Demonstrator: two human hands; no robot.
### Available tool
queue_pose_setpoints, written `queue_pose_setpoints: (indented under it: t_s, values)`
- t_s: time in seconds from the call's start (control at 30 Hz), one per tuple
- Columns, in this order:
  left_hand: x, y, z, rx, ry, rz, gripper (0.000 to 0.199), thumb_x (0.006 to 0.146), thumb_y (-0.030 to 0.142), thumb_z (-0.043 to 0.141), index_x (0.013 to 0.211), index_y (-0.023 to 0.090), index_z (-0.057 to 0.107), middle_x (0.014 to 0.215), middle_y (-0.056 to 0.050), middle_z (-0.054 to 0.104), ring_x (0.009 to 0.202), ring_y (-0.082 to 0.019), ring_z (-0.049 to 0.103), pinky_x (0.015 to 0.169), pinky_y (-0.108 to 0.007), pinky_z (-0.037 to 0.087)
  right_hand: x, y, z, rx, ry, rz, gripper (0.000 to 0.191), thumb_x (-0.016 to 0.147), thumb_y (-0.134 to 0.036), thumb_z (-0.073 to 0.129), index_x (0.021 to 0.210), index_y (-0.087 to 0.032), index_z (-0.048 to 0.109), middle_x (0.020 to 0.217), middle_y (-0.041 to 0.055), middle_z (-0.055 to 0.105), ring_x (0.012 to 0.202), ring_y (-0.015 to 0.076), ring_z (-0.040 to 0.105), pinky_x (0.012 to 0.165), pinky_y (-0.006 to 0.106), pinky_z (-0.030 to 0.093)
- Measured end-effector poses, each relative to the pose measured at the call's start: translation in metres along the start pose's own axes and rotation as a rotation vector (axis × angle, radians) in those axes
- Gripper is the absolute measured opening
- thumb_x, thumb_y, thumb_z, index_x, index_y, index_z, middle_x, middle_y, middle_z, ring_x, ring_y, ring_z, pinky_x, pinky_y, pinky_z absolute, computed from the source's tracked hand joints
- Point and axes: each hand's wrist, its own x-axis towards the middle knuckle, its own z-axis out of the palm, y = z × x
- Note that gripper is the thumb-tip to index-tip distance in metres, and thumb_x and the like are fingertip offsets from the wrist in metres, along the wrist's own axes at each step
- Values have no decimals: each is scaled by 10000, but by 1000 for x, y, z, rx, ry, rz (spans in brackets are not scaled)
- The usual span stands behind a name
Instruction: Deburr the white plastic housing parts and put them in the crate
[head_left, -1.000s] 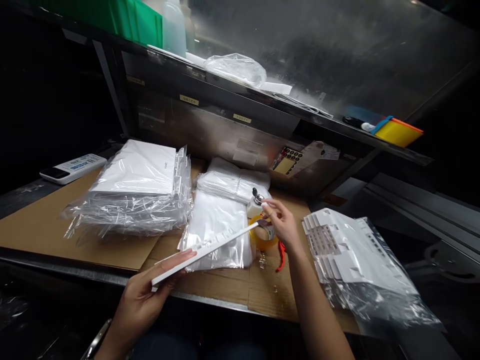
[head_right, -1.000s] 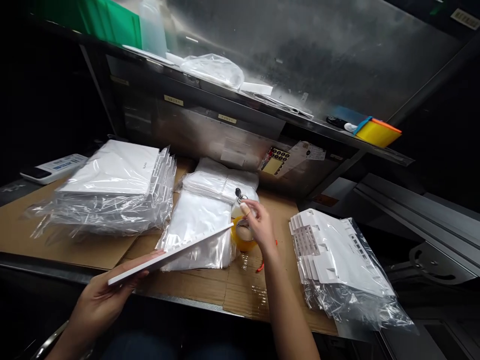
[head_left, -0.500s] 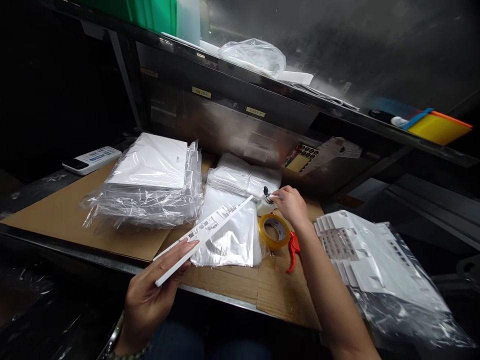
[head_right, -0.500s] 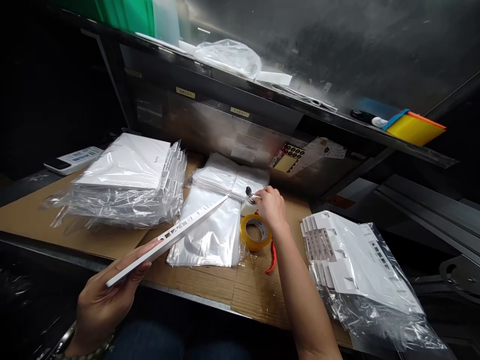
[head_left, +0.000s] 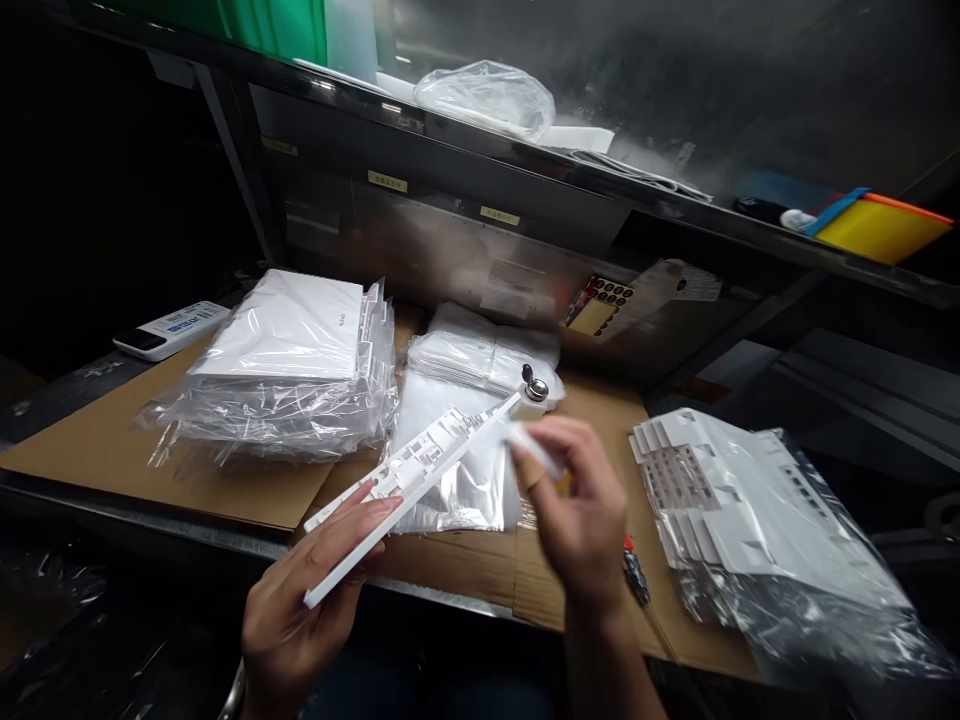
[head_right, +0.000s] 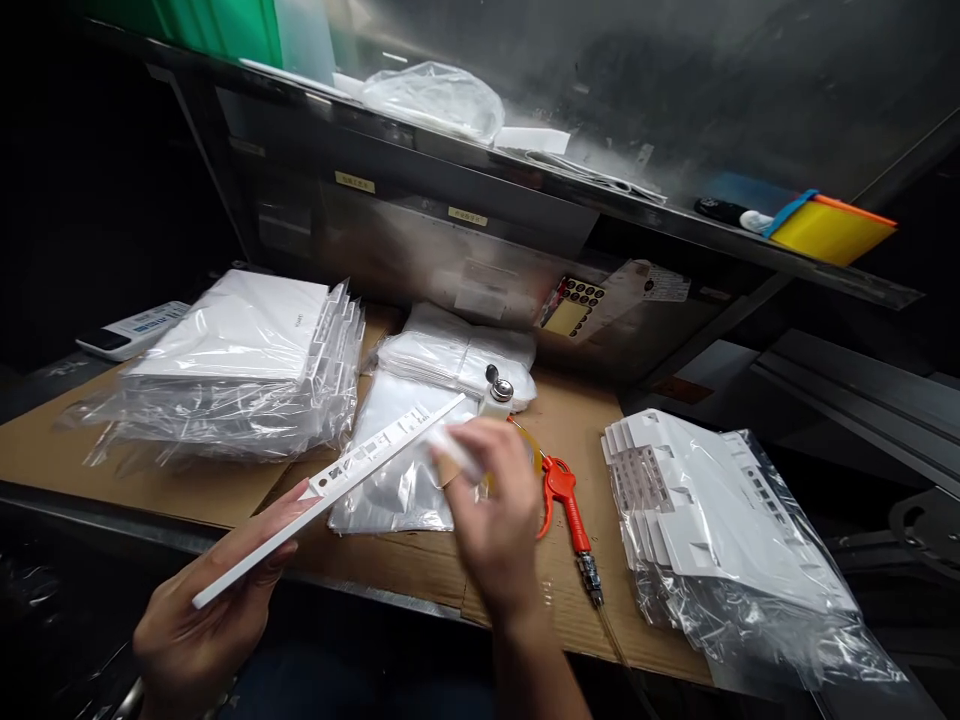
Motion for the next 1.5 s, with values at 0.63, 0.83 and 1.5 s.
queue_pose_setpoints:
  t_s: [0.63, 0.83, 1.5]
  values:
    - [-4, 14, 13, 4, -32, 95, 571, 809, -102, 683, 1307, 175, 654, 1252, -28, 737, 1153, -281, 697, 1029, -424, 592, -51, -32, 27, 118, 142, -50, 240, 864, -83, 715, 1044, -240, 733, 919, 46, 652, 818, 172, 666, 739, 316, 604]
    - [-4, 19, 14, -40, -62, 24, 524, 853, -79, 639, 1305, 185, 657, 1262, -30, 731, 1199, -272, 675, 1070, -399, 564, -56, -35, 25, 172, 63, -114, 265, 835, -63, 725, 1059, -204, 719, 897, 52, 671, 798, 178, 675, 752, 322, 607]
    - [-5, 19, 10, -26, -94, 38, 541, 845, -52, 641, 1307, 229, 666, 1278, -8, 727, 1160, -276, 698, 1050, -399, 592, -58, -38, 16, 94, 42, -164, 215, 846, -88, 717, 1034, -194, 713, 870, 51, 684, 775, 188, 671, 700, 334, 576]
